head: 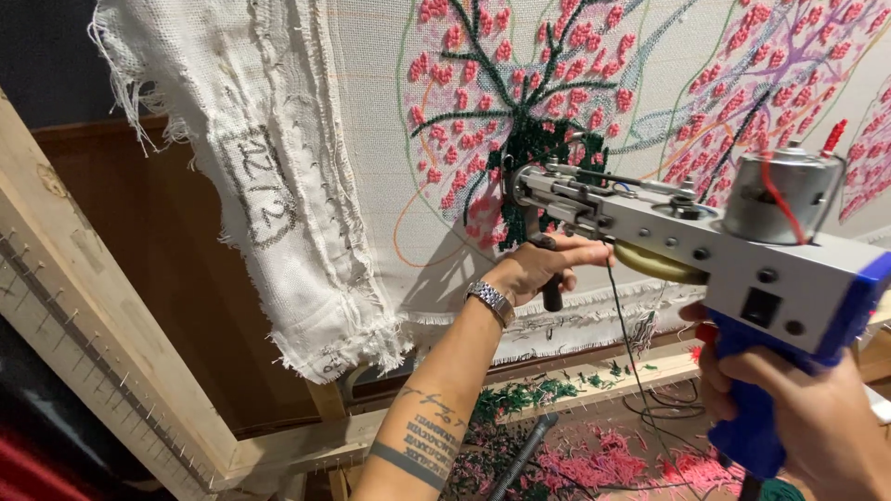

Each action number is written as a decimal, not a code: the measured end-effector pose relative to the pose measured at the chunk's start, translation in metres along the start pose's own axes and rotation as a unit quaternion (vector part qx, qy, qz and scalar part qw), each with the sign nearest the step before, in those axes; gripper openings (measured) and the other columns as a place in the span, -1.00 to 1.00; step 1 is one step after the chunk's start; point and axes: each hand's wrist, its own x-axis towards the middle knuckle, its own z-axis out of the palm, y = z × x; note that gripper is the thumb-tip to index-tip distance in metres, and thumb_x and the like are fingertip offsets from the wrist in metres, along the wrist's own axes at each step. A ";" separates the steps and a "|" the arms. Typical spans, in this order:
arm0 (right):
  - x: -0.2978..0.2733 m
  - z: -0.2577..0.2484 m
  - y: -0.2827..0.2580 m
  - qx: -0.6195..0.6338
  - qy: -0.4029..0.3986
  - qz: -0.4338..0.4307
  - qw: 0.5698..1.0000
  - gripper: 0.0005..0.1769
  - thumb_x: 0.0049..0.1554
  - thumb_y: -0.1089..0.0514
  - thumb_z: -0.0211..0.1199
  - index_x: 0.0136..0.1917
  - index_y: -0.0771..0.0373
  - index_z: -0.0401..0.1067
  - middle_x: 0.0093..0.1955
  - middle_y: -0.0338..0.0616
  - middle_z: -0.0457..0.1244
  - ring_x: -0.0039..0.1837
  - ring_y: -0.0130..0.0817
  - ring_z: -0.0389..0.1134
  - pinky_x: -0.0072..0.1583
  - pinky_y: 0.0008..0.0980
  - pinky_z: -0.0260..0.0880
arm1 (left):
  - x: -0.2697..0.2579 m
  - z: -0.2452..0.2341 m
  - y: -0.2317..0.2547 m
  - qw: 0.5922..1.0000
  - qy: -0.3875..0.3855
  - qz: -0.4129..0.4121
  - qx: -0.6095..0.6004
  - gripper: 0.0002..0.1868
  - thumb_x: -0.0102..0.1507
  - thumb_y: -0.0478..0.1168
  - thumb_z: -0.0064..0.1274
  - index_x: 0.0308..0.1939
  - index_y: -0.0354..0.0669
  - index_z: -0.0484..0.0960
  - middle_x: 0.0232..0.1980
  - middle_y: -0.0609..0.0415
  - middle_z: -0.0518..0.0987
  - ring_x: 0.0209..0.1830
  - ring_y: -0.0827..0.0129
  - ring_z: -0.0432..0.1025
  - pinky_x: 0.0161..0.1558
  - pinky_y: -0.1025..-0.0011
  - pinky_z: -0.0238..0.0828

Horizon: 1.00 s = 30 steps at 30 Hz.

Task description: Using a tufting gun to create a leaf pattern on a rug canvas.

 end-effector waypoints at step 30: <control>-0.012 0.095 0.011 0.027 0.109 0.072 0.991 -0.72 0.12 0.31 0.15 0.05 0.59 0.42 -0.34 -0.08 0.14 -0.35 -0.27 0.16 -0.30 -0.25 0.20 | -0.028 -0.043 -0.003 0.982 0.183 -0.029 0.045 -0.50 0.15 0.09 0.27 0.01 -0.18 0.73 -0.06 0.12 0.73 -0.12 0.62 0.59 -0.34 0.50 0.49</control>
